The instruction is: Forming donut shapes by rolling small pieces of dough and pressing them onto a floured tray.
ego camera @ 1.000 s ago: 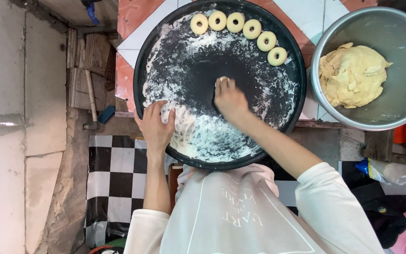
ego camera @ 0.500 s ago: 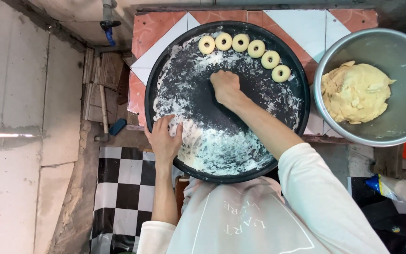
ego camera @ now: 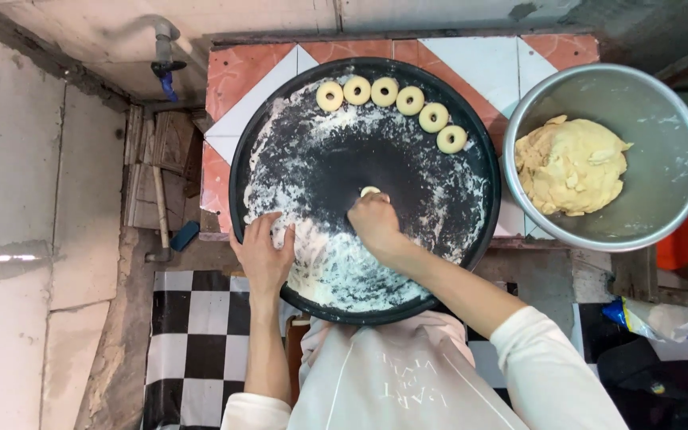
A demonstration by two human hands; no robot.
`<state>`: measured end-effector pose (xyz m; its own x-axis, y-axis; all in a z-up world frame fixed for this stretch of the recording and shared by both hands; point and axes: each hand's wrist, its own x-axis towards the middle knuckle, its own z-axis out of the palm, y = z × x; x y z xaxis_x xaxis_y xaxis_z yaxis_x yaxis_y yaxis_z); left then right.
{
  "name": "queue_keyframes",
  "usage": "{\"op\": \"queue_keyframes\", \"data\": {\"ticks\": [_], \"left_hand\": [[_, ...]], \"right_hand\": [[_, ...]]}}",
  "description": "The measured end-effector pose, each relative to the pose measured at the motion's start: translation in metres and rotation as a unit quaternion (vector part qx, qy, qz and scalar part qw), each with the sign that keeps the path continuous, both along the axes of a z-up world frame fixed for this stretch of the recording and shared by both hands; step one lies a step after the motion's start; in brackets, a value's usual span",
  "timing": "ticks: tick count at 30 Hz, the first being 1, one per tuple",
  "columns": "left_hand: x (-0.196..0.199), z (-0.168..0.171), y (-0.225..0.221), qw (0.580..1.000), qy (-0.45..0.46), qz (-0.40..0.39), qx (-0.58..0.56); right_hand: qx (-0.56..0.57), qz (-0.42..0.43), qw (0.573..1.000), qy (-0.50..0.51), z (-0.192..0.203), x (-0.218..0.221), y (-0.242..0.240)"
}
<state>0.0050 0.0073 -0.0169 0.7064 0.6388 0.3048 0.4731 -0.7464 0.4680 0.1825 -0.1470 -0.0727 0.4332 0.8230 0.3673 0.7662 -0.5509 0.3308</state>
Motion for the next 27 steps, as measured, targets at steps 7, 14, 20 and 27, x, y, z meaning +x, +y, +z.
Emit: {"op": "queue_keyframes", "data": {"ticks": [7,14,20,27], "left_hand": [[-0.001,0.003,0.002,1.0,0.005,-0.012,0.007],[-0.003,0.003,-0.001,1.0,-0.01,-0.011,0.004],[-0.003,0.004,-0.003,1.0,-0.002,-0.009,-0.011],[-0.002,0.0,-0.001,1.0,0.012,-0.005,-0.005]], "right_hand": [[-0.189,-0.123,0.879,0.419,0.049,0.105,0.082],[-0.038,0.027,0.959,0.28,0.02,0.083,0.071],[0.067,0.072,0.968,0.232,0.029,0.041,0.013],[-0.014,0.025,0.999,0.023,-0.011,0.0,0.01]]}}
